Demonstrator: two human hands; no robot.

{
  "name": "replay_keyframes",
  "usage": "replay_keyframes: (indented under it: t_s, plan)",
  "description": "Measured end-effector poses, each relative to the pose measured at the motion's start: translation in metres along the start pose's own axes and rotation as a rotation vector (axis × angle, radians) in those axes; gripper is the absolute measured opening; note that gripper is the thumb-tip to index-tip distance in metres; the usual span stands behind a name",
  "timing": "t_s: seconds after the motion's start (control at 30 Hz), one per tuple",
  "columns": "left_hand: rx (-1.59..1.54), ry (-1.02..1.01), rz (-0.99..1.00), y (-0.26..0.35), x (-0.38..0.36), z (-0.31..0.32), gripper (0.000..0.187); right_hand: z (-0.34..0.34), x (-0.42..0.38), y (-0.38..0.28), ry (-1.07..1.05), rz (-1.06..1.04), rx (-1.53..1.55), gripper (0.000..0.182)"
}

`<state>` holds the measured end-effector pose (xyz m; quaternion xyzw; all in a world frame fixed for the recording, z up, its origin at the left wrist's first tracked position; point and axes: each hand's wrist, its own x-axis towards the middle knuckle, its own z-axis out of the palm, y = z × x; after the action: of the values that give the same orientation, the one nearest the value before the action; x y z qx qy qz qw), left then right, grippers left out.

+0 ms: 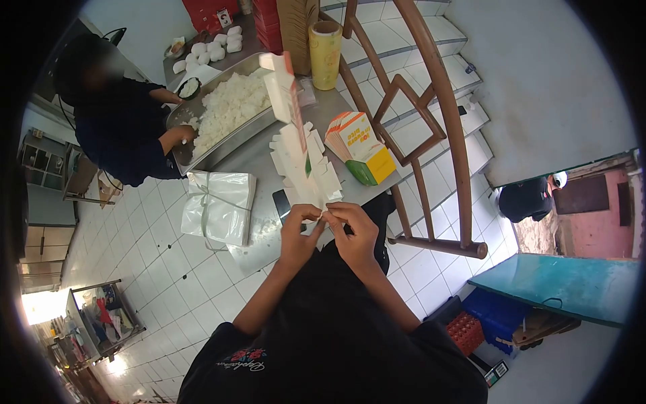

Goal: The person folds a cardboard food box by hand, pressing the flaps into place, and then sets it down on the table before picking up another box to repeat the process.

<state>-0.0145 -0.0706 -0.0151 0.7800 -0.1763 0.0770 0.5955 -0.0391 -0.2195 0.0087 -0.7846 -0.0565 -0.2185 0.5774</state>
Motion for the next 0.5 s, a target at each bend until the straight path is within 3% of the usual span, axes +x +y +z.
replay_keyframes:
  t_s: [0.13, 0.2, 0.3, 0.4, 0.5]
  plan:
    - [-0.024, 0.025, -0.006, 0.000, 0.003, -0.012, 0.019, -0.005, 0.010, -0.010, 0.070, 0.029, 0.069, 0.007]
    - [-0.435, 0.011, -0.332, -0.015, -0.006, -0.005, 0.019, -0.012, 0.010, -0.010, -0.017, 0.086, 0.080, 0.010]
    - [-0.618, -0.032, -0.426, -0.018, -0.009, -0.002, 0.014, -0.016, 0.009, -0.013, -0.128, 0.149, 0.071, 0.011]
    - [-0.688, -0.026, -0.365, -0.009, -0.009, 0.003, 0.015, -0.020, 0.006, -0.010, -0.224, 0.061, -0.020, 0.011]
    - [-0.777, -0.033, -0.379, -0.010, -0.013, 0.001, 0.017, -0.010, 0.003, -0.016, -0.124, 0.081, -0.017, 0.008]
